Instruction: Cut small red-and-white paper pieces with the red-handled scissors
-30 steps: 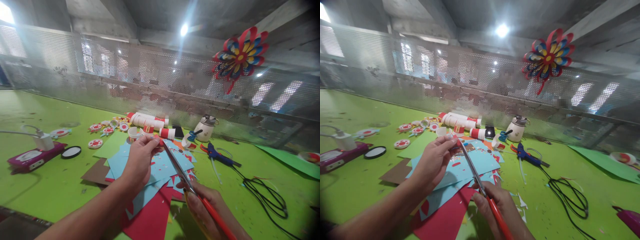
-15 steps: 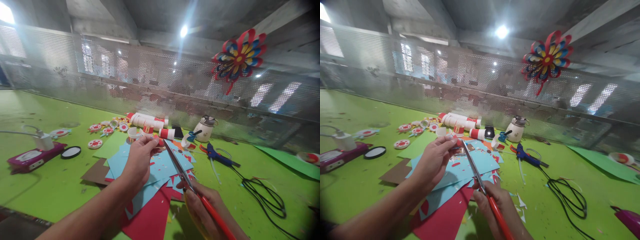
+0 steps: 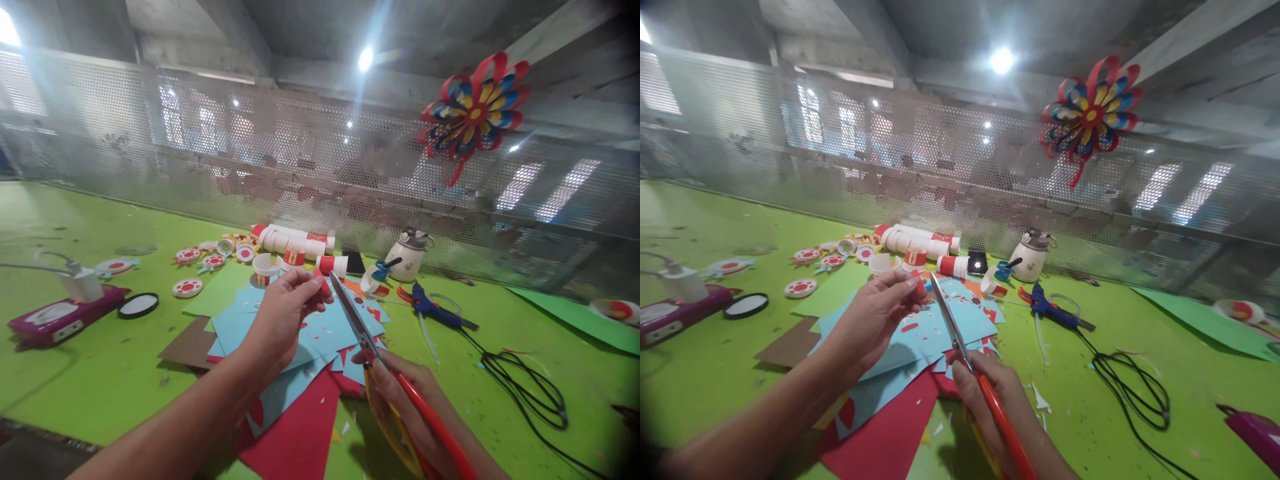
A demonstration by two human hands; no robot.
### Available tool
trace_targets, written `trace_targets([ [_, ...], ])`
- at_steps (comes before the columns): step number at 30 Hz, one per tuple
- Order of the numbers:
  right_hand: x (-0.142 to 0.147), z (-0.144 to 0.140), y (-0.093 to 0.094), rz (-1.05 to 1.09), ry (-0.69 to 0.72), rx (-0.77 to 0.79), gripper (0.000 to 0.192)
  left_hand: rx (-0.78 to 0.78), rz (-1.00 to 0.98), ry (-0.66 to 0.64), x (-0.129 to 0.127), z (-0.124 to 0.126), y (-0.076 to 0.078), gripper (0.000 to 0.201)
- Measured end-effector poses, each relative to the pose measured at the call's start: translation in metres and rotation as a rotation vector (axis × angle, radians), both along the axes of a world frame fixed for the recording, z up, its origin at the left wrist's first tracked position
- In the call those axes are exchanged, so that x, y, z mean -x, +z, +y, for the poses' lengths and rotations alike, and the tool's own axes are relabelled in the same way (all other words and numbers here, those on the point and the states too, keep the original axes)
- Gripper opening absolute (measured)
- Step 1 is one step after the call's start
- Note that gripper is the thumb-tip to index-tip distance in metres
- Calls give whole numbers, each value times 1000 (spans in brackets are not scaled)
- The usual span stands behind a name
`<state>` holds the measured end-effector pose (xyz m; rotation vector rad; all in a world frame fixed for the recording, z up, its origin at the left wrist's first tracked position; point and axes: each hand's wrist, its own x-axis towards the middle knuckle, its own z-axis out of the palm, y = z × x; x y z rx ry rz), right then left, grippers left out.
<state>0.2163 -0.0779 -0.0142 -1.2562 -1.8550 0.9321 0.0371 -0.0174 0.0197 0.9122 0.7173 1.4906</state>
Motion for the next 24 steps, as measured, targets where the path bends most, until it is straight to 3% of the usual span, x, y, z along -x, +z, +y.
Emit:
trace_targets([
  [10, -1, 3, -1, 30, -27, -57, 42, 3, 89, -66, -1, 1, -4, 11],
  [24, -1, -3, 10, 280, -130, -10, 24, -11, 285, -386, -12, -8, -16, 13],
])
